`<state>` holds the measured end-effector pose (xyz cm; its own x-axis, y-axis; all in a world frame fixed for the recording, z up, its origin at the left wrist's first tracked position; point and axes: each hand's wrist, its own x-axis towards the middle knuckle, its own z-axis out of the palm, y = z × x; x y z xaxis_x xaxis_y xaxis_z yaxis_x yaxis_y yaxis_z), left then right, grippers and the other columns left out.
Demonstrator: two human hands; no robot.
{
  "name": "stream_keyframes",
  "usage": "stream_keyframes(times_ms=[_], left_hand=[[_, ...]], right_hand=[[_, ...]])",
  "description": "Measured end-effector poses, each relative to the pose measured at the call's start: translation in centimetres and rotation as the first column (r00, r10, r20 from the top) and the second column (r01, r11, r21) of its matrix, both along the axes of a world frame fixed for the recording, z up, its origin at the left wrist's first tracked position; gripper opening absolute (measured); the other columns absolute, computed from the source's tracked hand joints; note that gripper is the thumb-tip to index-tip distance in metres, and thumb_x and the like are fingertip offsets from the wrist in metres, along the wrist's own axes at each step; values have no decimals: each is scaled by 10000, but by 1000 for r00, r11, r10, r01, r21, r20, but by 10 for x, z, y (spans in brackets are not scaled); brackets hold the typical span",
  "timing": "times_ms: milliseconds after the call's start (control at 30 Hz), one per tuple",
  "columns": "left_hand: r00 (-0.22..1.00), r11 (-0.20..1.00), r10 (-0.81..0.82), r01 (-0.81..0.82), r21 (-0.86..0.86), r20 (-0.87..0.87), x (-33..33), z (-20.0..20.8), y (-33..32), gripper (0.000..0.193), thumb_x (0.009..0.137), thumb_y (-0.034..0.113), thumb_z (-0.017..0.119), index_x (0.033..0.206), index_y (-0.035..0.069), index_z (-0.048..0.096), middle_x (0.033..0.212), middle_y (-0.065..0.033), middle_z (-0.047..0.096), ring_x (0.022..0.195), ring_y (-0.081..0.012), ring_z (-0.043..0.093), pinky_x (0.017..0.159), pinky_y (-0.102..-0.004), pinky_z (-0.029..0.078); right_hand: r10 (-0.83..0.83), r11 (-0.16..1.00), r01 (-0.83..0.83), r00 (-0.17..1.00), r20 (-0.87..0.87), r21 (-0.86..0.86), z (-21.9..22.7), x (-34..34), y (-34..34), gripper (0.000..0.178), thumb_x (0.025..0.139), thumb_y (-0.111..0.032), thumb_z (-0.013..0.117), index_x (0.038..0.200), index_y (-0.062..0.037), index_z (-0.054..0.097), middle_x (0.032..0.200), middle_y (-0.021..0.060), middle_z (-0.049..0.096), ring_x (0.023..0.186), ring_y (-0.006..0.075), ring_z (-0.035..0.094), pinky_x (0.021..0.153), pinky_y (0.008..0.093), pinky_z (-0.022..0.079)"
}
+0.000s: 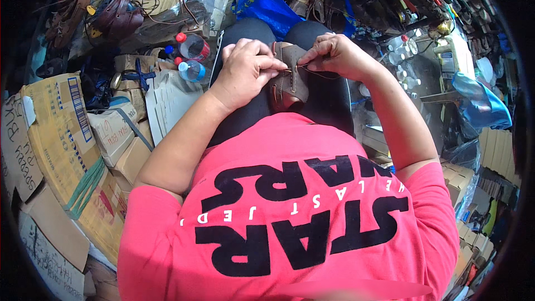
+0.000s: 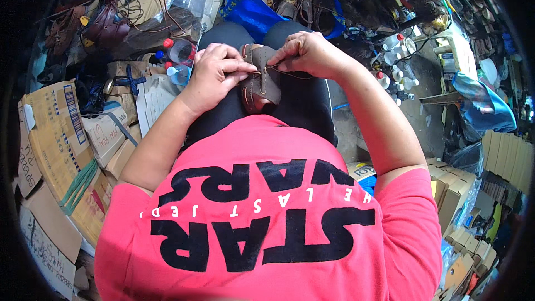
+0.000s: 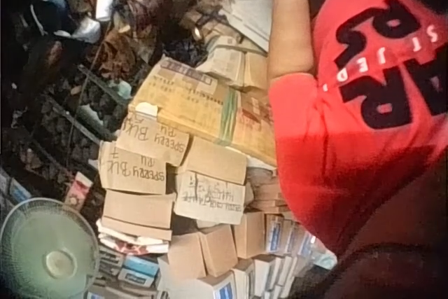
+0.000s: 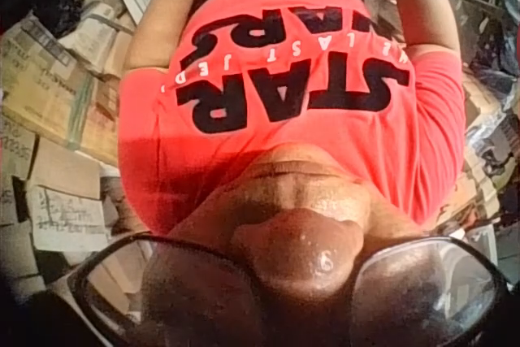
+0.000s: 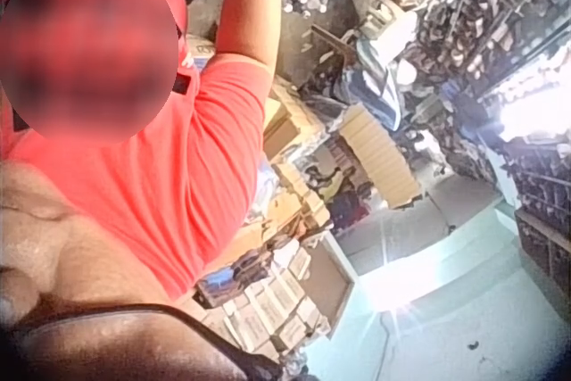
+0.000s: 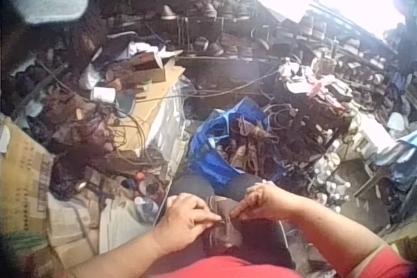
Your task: Manually stitching leather shoe components together with a needle and thread.
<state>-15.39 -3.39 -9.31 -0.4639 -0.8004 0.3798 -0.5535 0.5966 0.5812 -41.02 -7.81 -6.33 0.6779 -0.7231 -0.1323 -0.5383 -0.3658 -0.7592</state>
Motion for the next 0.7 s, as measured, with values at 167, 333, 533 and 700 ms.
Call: stream_keyframes(times_ms=[167,333,533,700], left_hand=[[984,983,156,-163,83,81,-6,2,18,191,729,167,753,906,240,755,825,46,624,973,-175,524,934,-384,295],[960,960,255,-266,91,117,-21,1,25,180,736,201,745,912,204,706,787,51,643,949,-175,540,906,-384,297],[952,942,289,-301,149,99,-26,0,21,143,759,201,721,887,164,669,793,52,654,933,-173,564,896,-385,301],[972,998,62,-66,9,226,-24,18,7,95,783,183,701,862,136,676,811,10,669,881,-203,589,884,-413,329]], right_hand=[[-83,996,81,995,54,36,-7,8,9,259,719,-24,773,960,-114,757,735,14,608,704,129,551,663,281,461],[-180,981,172,980,86,84,-11,15,17,240,732,-97,797,965,-67,744,747,25,700,675,65,611,672,246,504],[-370,883,305,920,128,357,-12,24,20,181,735,-109,806,895,-63,736,768,14,696,704,63,613,686,233,500],[-284,913,285,958,-48,291,-7,24,8,159,767,-132,801,803,-35,679,710,-31,642,687,50,544,653,226,436]])
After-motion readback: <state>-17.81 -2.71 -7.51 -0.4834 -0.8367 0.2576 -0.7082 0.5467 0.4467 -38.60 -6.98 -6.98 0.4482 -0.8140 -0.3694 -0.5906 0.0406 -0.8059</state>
